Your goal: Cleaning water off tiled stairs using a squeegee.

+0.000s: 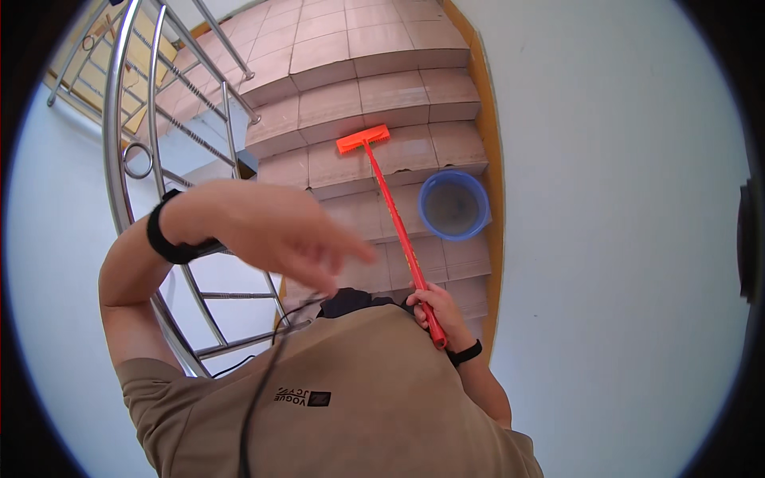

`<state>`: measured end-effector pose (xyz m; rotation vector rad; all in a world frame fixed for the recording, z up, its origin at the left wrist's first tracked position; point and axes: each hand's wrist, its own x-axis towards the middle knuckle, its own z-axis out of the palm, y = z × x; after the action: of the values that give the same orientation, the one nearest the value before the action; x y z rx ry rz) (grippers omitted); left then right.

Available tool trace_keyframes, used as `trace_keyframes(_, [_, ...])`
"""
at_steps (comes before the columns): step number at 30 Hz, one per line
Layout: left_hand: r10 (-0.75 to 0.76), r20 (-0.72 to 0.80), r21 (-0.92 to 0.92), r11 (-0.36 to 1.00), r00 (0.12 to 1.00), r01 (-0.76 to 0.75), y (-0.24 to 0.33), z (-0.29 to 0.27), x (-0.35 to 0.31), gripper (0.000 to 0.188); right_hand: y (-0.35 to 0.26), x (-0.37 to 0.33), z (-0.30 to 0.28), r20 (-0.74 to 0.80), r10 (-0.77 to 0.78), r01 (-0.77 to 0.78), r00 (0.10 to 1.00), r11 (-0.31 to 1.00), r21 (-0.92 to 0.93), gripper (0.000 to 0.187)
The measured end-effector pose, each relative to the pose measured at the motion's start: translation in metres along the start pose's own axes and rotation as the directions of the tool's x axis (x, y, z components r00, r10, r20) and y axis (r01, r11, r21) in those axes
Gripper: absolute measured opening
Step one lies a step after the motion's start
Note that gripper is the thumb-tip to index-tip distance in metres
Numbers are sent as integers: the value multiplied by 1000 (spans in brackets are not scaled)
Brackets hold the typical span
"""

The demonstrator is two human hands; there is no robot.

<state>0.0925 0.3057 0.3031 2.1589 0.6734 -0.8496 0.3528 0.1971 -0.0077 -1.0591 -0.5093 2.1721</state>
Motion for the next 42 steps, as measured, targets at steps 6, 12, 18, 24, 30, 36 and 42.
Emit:
trace_keyframes(6, [377, -891, 295, 905, 254, -307, -22, -14, -16, 56, 14, -4, -10, -85, -53, 54, 995, 998, 16, 31])
trace_keyframes(12, [360, -933, 336, 870, -3, -360, -38, -5, -9, 52, 4, 3, 8, -63, -30, 29, 998, 1000, -11, 26])
trace_keyframes(18, [314, -910, 399, 841, -270, -365, -64, 10, 1, 49, 0, -1, 17, -130, -2, -7, 992, 998, -67, 30])
trace_keyframes(24, [363, -743, 546, 814, -562, -195, -113, 7, -17, 47, 4, -7, 27, -211, 6, -35, 977, 991, -133, 29])
trace_keyframes(30, [370, -652, 633, 746, -661, -206, -131, 21, -29, 46, 18, -31, 29, -156, -34, 26, 987, 998, -53, 39])
trace_keyframes(36, [-54, -770, 253, 889, -636, -381, -199, 7, 49, 31, 18, -49, 45, -262, -33, 31, 964, 999, -11, 59])
trace_keyframes(42, [115, -963, 82, 987, 243, -141, -247, 114, 291, 56, 22, -59, 57, -359, -17, -35, 933, 990, -137, 63])
